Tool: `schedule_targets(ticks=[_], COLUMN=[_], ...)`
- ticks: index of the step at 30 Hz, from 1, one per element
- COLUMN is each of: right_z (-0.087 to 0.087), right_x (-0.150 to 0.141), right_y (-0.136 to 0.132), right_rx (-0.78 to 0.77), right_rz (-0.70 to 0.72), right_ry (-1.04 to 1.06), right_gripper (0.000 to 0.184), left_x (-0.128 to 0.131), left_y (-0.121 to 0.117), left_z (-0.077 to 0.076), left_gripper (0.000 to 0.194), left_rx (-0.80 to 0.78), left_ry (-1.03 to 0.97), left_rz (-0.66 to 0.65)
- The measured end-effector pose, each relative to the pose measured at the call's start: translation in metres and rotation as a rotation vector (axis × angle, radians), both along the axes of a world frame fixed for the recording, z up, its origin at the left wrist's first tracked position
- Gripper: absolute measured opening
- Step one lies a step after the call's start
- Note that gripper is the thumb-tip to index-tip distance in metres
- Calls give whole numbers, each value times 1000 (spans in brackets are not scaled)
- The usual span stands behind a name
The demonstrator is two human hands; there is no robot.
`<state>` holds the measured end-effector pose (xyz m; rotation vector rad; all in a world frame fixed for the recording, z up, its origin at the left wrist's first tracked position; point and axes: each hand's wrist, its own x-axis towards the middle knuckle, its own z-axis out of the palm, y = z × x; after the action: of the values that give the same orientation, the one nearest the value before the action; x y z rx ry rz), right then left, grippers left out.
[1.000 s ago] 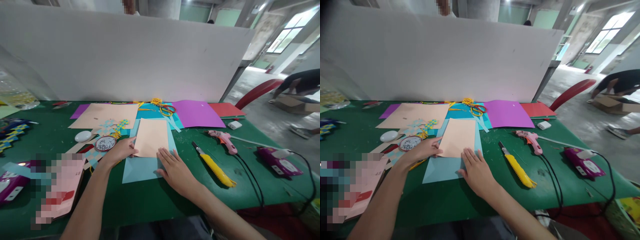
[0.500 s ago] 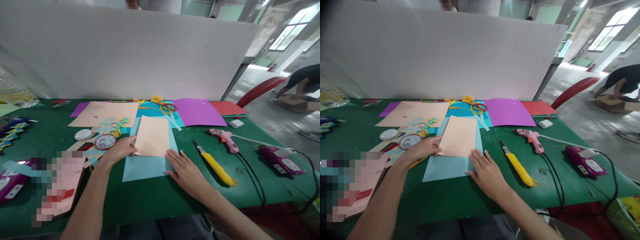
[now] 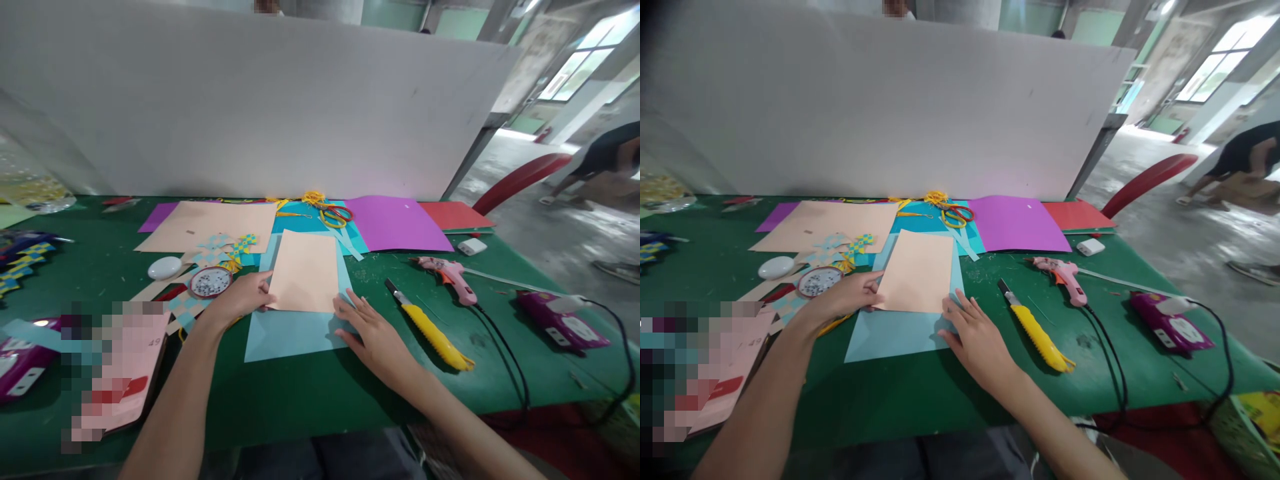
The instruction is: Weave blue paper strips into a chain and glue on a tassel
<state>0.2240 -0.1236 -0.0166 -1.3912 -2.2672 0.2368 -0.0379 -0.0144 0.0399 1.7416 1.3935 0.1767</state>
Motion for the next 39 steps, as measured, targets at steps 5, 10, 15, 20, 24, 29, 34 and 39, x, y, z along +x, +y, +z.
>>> schedule_targets(ticks=[5, 10, 15, 20, 24, 29, 34, 39], right_z=[-2, -2, 1, 13, 22, 22, 20, 28], right_x=[3, 1, 0, 5, 14, 20, 23, 26], right_y=[2, 1, 1, 11, 26, 35, 33, 35], right_rx=[11, 36, 59, 60, 25, 15, 11, -18], right_rz=[3, -18, -22, 68, 196, 260, 265, 271], right_ry=[-1, -27, -93, -92, -77, -105, -119, -105], right_gripper=[29, 34, 33, 30, 20, 22, 26, 28], left_x=[2, 1, 3, 4, 1, -1, -1, -3], left_y=[-1, -1, -3, -6, -4, -3, -3, -2], left_z=[2, 1, 5, 10, 7, 3, 3, 2], left_gripper=[57, 57, 58, 71, 69, 68, 65, 71], left_rx=[16, 16, 29, 0, 10, -5, 17, -15], left_ry=[-13, 0, 1, 18, -7, -21, -47, -44], left_rz=[-9, -5, -5, 28, 4, -11, -23, -11])
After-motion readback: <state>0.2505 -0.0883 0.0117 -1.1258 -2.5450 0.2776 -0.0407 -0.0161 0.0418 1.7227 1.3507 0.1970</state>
